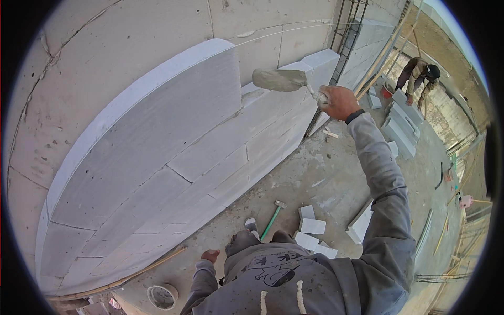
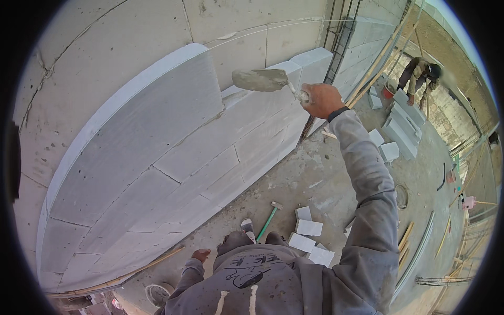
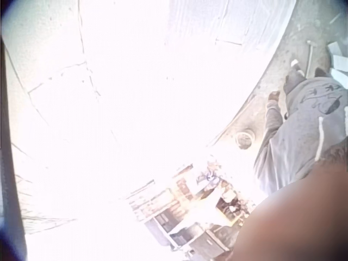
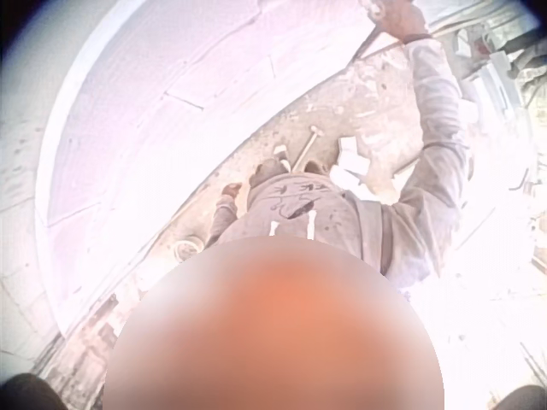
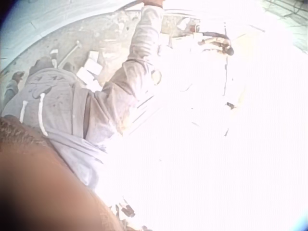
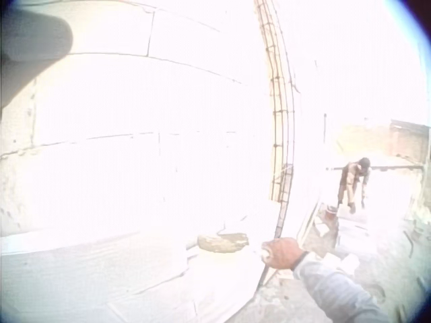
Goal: The person builds a curved wall by applying mortar to concrete blocks with a trowel, then placing the blocks and securing them with wire. A hammer is used to tap the blocks into place.
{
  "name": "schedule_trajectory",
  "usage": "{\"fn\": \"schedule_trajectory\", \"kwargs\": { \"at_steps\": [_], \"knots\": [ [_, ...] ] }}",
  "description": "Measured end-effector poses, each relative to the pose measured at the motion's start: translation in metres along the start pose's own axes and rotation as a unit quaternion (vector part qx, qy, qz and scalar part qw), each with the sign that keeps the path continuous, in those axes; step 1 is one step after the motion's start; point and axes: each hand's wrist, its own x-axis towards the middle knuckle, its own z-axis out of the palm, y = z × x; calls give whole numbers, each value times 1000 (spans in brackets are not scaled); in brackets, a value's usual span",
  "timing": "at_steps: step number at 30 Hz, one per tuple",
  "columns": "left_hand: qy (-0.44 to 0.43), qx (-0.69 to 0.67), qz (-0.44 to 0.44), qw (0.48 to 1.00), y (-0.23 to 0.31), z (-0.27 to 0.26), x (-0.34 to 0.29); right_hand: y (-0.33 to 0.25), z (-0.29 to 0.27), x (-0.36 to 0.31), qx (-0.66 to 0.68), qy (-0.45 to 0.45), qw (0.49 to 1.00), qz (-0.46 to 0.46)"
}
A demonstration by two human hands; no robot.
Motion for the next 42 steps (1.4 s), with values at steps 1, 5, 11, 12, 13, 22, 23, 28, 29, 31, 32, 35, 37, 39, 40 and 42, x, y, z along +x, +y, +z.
{"fn": "schedule_trajectory", "kwargs": {
  "at_steps": [1,5,11,12,13,22,23,28,29,31,32,35,37,39,40,42],
  "knots": [
    [-9,55,-2,998,7,-3,8,-2,-11,17,-48,8,999,-16],
    [-7,44,98,994,120,-38,22,-29,-31,62,-184,58,976,-105],
    [6,74,136,988,228,-41,59,-24,-5,85,-242,76,943,-215],
    [11,49,121,991,228,-33,72,-18,-1,87,-236,88,938,-238],
    [18,23,106,994,231,-26,83,-6,5,88,-212,68,939,-260],
    [21,27,44,998,318,44,85,84,49,96,-147,43,937,-313],
    [15,20,33,999,329,53,86,92,50,98,-145,50,938,-311],
    [65,16,34,997,387,74,102,145,45,117,-158,80,929,-324],
    [79,15,48,996,396,78,106,160,48,121,-167,87,928,-321],
    [93,13,66,993,412,86,112,188,52,123,-179,96,926,-318],
    [81,6,72,994,419,88,113,203,55,123,-179,84,933,-302],
    [65,1,80,995,437,94,114,233,67,115,-166,66,947,-266],
    [58,5,84,995,442,99,120,246,77,101,-147,78,956,-240],
    [65,9,85,994,438,104,131,254,81,88,-135,77,962,-223],
    [62,12,86,994,443,102,132,258,84,84,-118,76,967,-210],
    [52,18,67,996,455,97,134,271,78,77,-117,69,972,-192]
  ]
}}
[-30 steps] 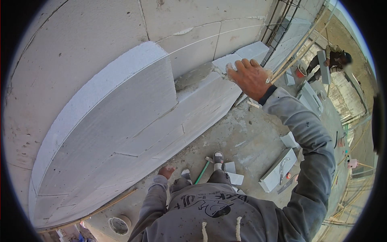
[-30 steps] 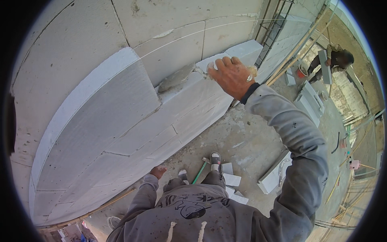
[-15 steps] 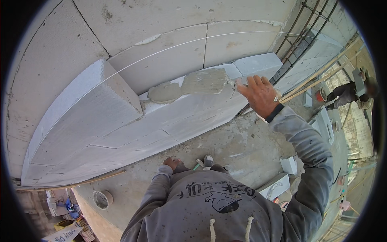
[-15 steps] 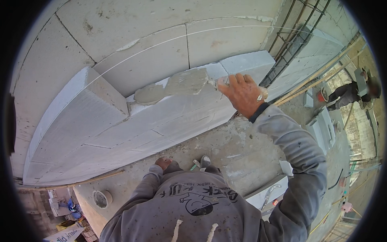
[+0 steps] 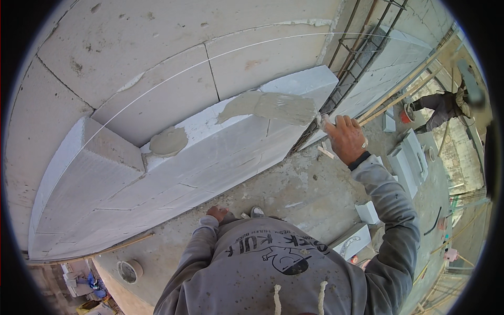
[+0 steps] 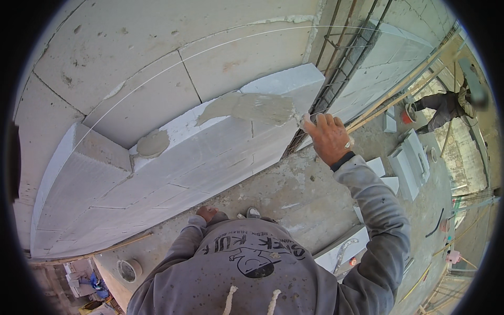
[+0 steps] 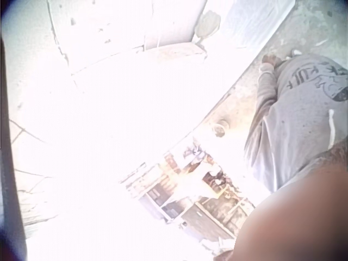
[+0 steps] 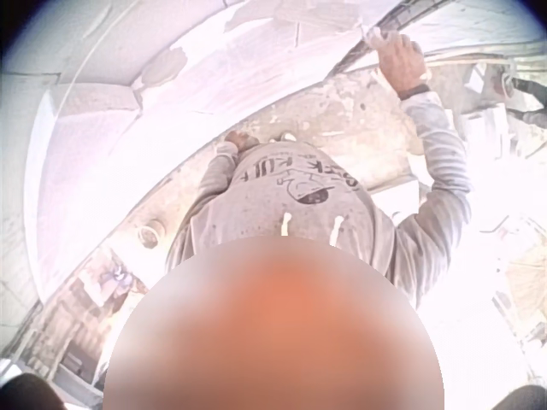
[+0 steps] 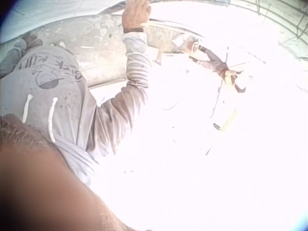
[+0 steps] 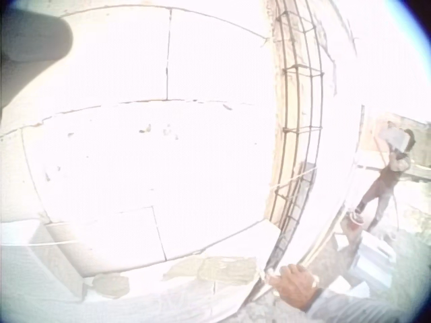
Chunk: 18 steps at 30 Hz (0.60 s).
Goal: The person builds a curved wall by applying mortar to concrete blocks with a trowel, then placing the blocks and securing them with wire. A hammer is used to tap the blocks into place.
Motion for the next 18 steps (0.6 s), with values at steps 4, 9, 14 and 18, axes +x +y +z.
{"fn": "schedule_trajectory", "kwargs": {
  "at_steps": [4,9,14,18],
  "knots": [
    [4,23,-26,999,-6,0,18,32,-25,-9,-22,-21,999,28],
    [2,52,24,998,28,-5,8,54,-10,-5,-29,-68,986,146],
    [-23,34,20,999,27,-3,11,32,20,-26,-25,-42,986,162],
    [-37,12,0,999,4,-1,10,31,6,-55,-14,-60,983,173]
  ]
}}
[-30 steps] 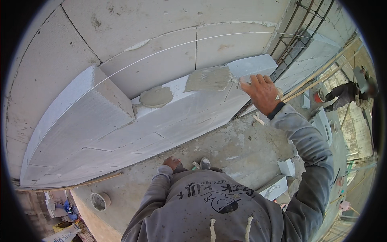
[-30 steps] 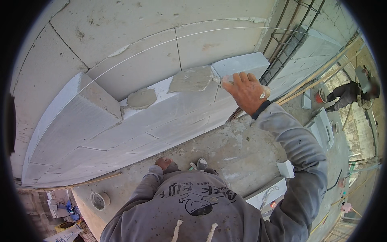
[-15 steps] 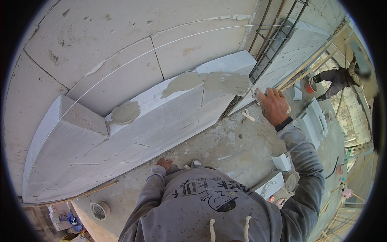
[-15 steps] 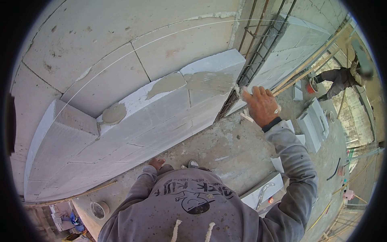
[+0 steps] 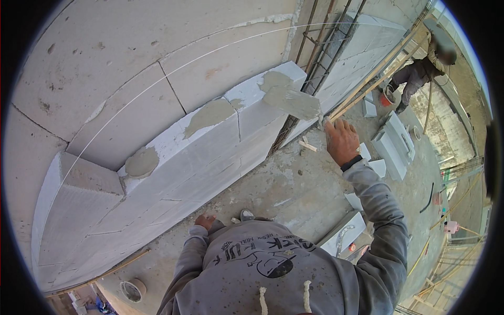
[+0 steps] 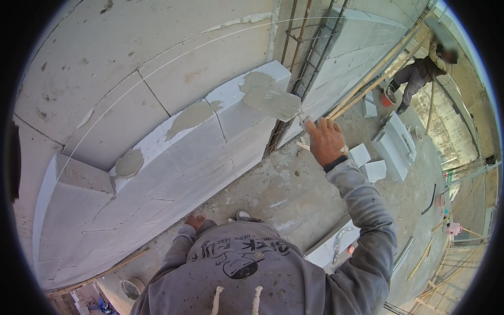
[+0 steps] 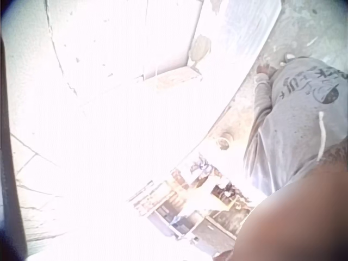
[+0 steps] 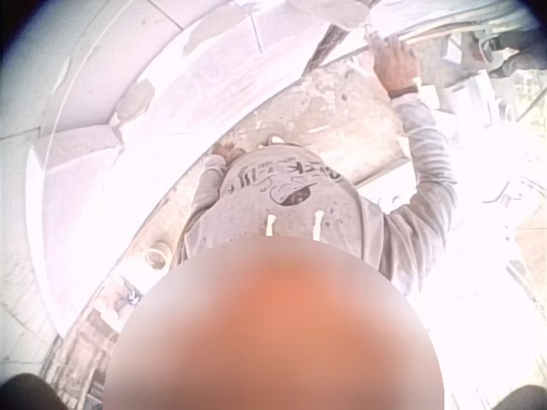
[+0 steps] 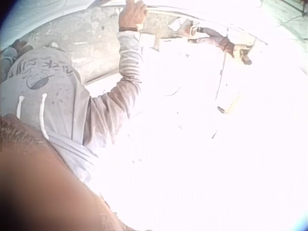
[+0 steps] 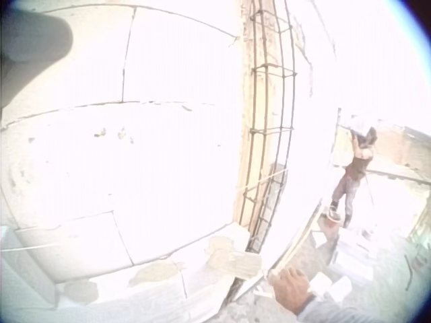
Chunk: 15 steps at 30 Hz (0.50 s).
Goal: The person builds a curved wall by applying mortar to concrete blocks with a trowel, then placing the blocks and securing them with wire. A hammer is used to tap the blocks into place.
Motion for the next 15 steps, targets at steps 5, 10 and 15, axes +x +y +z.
{"fn": "schedule_trajectory", "kwargs": {
  "at_steps": [5,10,15],
  "knots": [
    [20,41,-63,997,-65,17,22,0,-15,15,10,7,996,93],
    [16,-1,-27,999,-44,0,11,-1,3,47,10,-17,986,163],
    [27,-7,14,1000,-57,-6,1,-37,16,56,48,1,985,168]
  ]
}}
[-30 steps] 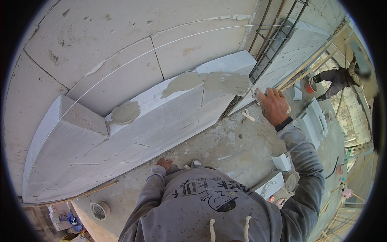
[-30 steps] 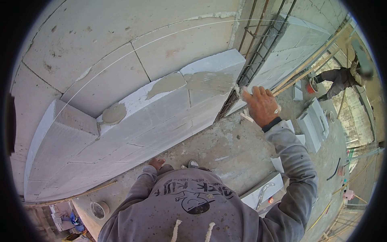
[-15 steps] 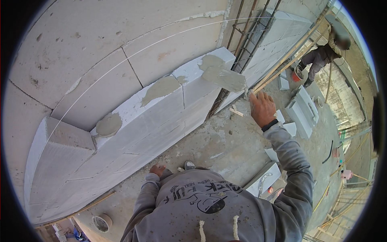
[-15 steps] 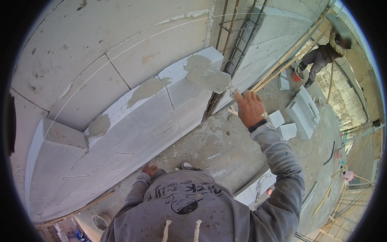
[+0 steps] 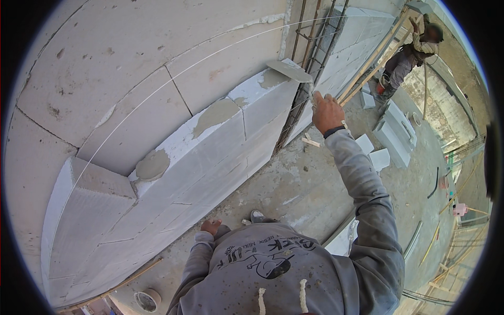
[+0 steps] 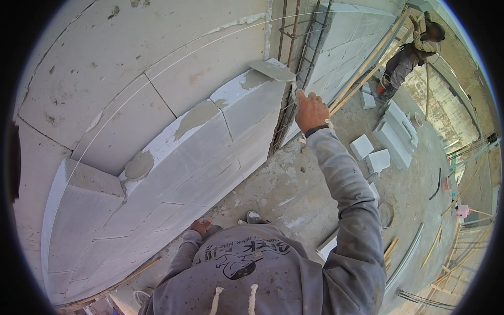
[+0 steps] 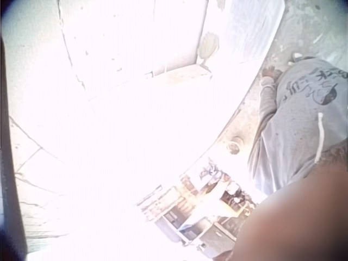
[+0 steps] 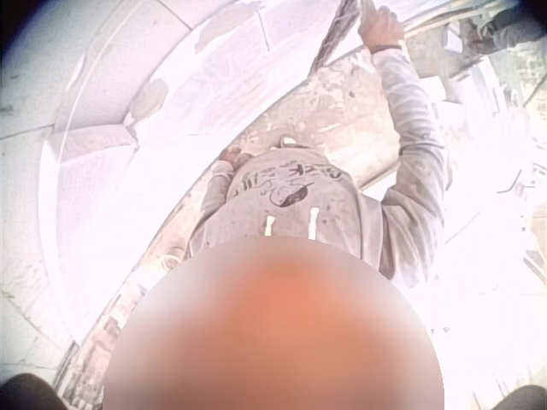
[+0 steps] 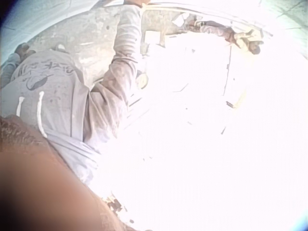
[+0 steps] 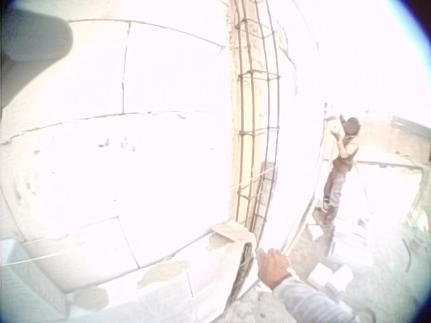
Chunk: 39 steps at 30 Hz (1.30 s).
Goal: The person builds a curved wall by applying mortar to concrete blocks with a trowel, then placing the blocks and securing them with wire. A hammer is used to tap the blocks into place.
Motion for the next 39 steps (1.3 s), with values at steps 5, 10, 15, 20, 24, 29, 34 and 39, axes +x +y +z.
{"fn": "schedule_trajectory", "kwargs": {
  "at_steps": [5,10,15,20,24,29,34,39],
  "knots": [
    [-43,18,-8,999,5,-21,-21,-40,22,-18,8,8,999,36],
    [-34,18,1,999,-45,-42,-15,-102,41,-68,53,49,997,19],
    [-19,72,8,997,-84,-73,-14,-117,16,-149,65,10,998,-17],
    [-16,84,4,996,-89,-80,-11,-83,-23,-140,87,-19,994,69],
    [-42,55,11,998,-91,-62,5,-54,-18,-76,203,33,964,169],
    [-37,19,23,999,-59,-43,-2,-60,31,-40,608,-71,697,373],
    [4,37,70,997,-103,-46,-7,-86,40,-28,321,18,905,278],
    [3,-35,-6,999,-155,-56,-23,-106,-8,-64,309,-68,920,230]
  ]
}}
